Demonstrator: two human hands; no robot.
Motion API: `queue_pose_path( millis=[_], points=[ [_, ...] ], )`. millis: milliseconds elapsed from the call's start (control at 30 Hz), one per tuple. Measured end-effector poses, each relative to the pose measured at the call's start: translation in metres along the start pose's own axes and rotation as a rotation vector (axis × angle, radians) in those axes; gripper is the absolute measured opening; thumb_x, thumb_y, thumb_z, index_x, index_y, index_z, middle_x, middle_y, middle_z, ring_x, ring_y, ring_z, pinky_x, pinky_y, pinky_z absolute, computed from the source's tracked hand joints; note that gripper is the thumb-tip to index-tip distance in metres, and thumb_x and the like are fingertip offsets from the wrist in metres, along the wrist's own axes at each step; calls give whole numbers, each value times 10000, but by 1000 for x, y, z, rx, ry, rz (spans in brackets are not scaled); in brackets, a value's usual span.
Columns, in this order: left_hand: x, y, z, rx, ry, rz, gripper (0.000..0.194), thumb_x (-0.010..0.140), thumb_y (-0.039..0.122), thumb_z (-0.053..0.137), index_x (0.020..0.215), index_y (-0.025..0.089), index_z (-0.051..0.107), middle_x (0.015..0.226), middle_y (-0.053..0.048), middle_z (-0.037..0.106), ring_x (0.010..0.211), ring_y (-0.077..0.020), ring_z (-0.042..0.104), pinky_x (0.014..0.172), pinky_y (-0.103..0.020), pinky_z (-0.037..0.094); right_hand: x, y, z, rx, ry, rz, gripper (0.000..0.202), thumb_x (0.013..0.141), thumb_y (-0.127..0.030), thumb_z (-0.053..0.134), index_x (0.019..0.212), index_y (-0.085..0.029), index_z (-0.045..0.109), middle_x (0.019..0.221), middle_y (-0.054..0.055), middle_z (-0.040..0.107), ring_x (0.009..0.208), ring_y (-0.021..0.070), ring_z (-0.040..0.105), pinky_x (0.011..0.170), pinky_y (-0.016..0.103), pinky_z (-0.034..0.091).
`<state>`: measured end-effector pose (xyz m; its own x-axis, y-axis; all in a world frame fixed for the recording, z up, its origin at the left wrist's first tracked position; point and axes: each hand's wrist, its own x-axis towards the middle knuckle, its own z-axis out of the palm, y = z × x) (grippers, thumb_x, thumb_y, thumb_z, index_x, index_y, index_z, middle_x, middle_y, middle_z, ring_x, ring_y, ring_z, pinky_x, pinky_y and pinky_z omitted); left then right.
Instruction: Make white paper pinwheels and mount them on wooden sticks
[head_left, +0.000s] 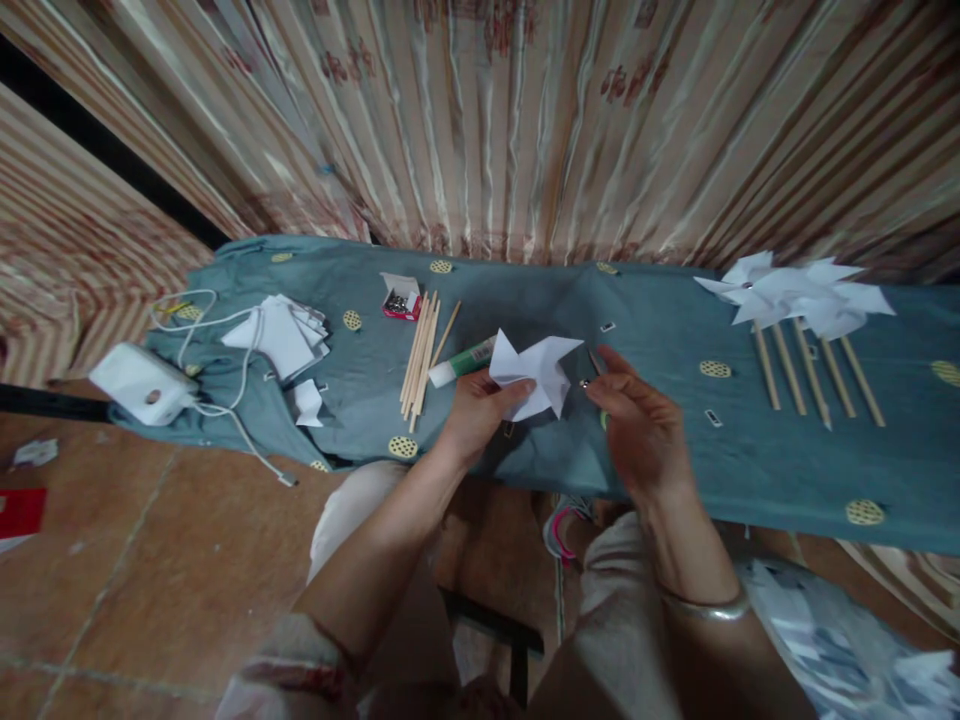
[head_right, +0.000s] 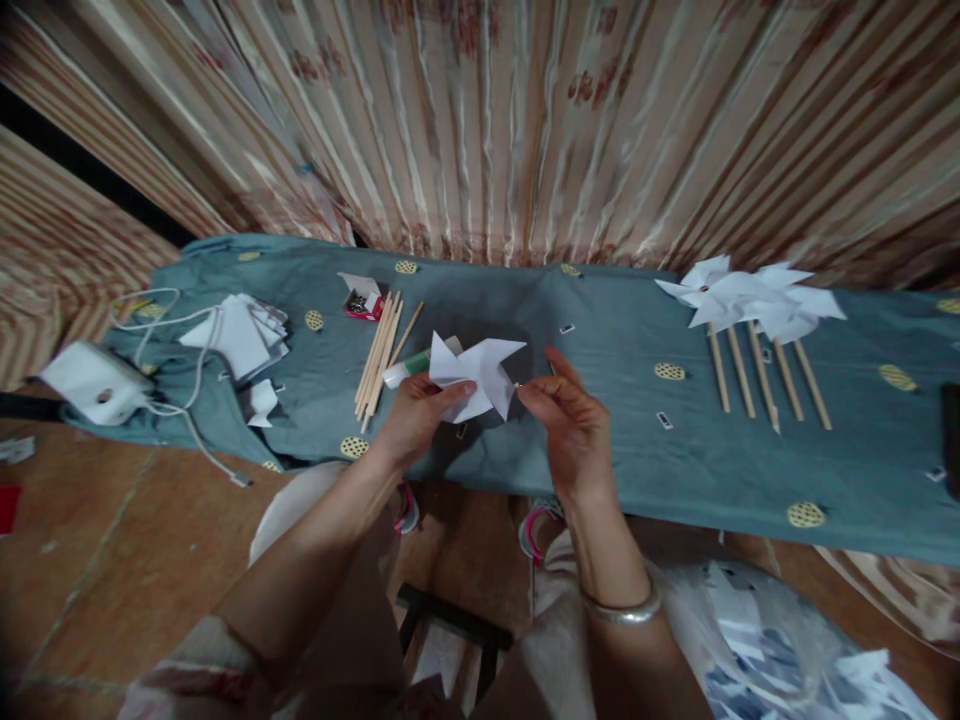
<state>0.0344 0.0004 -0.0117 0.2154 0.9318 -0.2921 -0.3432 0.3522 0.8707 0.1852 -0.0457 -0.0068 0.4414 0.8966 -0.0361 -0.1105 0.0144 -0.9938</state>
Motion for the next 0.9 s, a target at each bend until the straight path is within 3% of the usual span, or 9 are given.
queue_pose_path(
  millis=[167,300,367,433,567,733,900],
  points=[
    [1,1,-3,-90,8,-26,279,527,275,863,744,142,748,758,-41,747,680,-151,652,757,-301,509,6,16,-13,-483,-1,-218,65,656,-275,712,636,-222,678,1290,72,625,1304,326,480,1120,514,291],
    [-1,2,-1,-102,-33,-59,267,527,285,866,706,135,735,729,-39,735,650,-136,635,734,-287,503,1,16,-6,-587,11,-342,108,761,-301,650,798,-217,706,1274,107,633,1255,296,523,1085,510,348],
    [-2,3,0,-98,-53,-78,283,525,288,870,718,131,736,737,-44,735,653,-136,635,734,-290,500,0,11,1,-476,44,-250,194,764,-359,673,892,-215,698,1275,113,631,1187,280,573,1029,491,409],
    [-4,3,1,-96,-72,-90,311,525,285,873,759,128,741,766,-49,740,674,-139,642,741,-290,497,0,6,9,-263,26,-51,324,711,-430,726,952,-217,680,1188,103,677,1093,273,626,941,459,477],
    [-5,4,-1,-64,-103,-98,342,520,299,880,777,126,734,791,-52,740,685,-143,643,735,-293,497,1,-1,21,131,-175,292,330,656,-473,765,848,-215,693,837,39,748,847,249,700,783,391,541],
    [-4,3,-4,26,-122,-9,451,526,309,882,906,144,706,817,-34,732,722,-154,655,750,-301,516,-2,-5,25,265,-186,403,241,575,-336,839,745,-214,721,722,2,745,760,231,711,774,376,558],
    [-4,11,-9,47,-138,48,956,519,246,884,1371,271,452,947,-12,724,727,-147,673,738,-290,529,0,-7,20,304,-141,402,225,571,-299,845,753,-221,737,707,-10,740,755,218,710,786,363,567]
  ],
)
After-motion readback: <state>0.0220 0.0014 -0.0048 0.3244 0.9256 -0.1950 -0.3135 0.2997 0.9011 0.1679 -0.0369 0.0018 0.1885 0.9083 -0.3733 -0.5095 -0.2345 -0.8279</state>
